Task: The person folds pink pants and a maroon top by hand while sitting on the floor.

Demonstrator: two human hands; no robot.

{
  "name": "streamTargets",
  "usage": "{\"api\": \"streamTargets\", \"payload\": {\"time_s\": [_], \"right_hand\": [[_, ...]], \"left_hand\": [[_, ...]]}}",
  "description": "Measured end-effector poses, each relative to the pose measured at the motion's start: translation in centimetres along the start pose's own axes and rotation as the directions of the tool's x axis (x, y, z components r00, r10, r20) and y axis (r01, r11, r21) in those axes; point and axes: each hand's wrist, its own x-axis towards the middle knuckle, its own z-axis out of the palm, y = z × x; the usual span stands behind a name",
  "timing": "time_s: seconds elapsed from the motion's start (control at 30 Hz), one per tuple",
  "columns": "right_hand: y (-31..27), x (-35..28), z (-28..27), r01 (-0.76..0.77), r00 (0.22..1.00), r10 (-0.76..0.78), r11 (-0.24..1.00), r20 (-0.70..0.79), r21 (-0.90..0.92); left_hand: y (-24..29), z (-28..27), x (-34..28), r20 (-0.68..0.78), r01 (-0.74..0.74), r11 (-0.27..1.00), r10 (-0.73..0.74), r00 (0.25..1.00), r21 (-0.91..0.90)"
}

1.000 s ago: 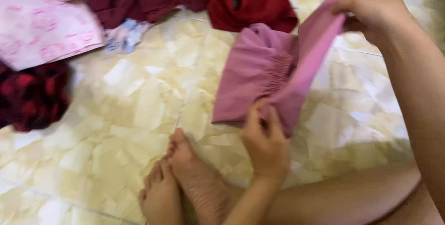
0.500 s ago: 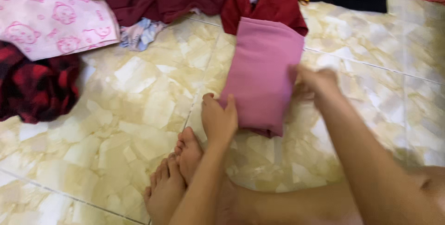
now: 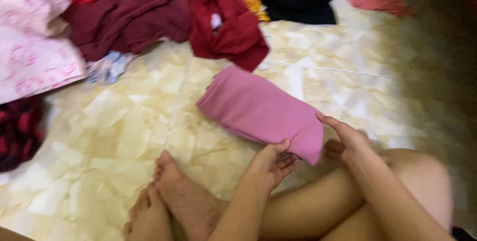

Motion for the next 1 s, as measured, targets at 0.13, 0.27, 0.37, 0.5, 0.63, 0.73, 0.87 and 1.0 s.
{"api": "streamTargets", "payload": {"time_s": [0.13,0.27,0.37,0.5,0.63,0.73,0.87,1.0], "right_hand": [[-0.3,-2.4,-1.2,-0.31,0.936,0.237,0.905,0.259,0.292],[4.3,2.4,-0.2,-0.391,0.898,0.268,0.85,0.349,0.354],[7.5,9.0,0.1,-0.322,0.918,0.243,0.918,0.314,0.232],[4.7,9.5,-3.1,-0.37,0.905,0.267,0.877,0.331,0.306],[1.9,5.7,-5.1,-0.436,0.878,0.333,0.852,0.343,0.291],[1.4,4.7,-6.0,-0.417,0.874,0.297,0.865,0.384,0.28],[-0.3,2.8,-7.7,-0.08,0.92,0.039,0.993,0.391,0.089],[-2.0,3.7,-10.7,0.29,0.898,-0.22,0.947,0.381,-0.138]], "left_hand": [[-2.8,0.2,2.6,0.042,0.061,0.998,-0.061,0.997,0.004],[-3.4,-0.7,2.0,0.008,0.133,0.973,-0.137,0.991,0.191],[-3.2,-3.3,5.2,-0.014,0.035,0.968,-0.032,0.999,0.25],[1.2,-1.2,2.5,-0.502,-0.213,0.866,0.444,0.742,0.451],[2.4,-1.7,4.1,-0.519,-0.408,0.874,0.486,0.703,0.265],[3.2,-2.4,6.0,-0.544,-0.436,0.798,0.602,0.584,0.416],[4.2,1.4,0.4,-0.323,-0.358,0.918,0.396,0.86,0.173],[3.3,3.8,-1.6,-0.09,-0.265,0.964,0.263,0.961,-0.008]]}}
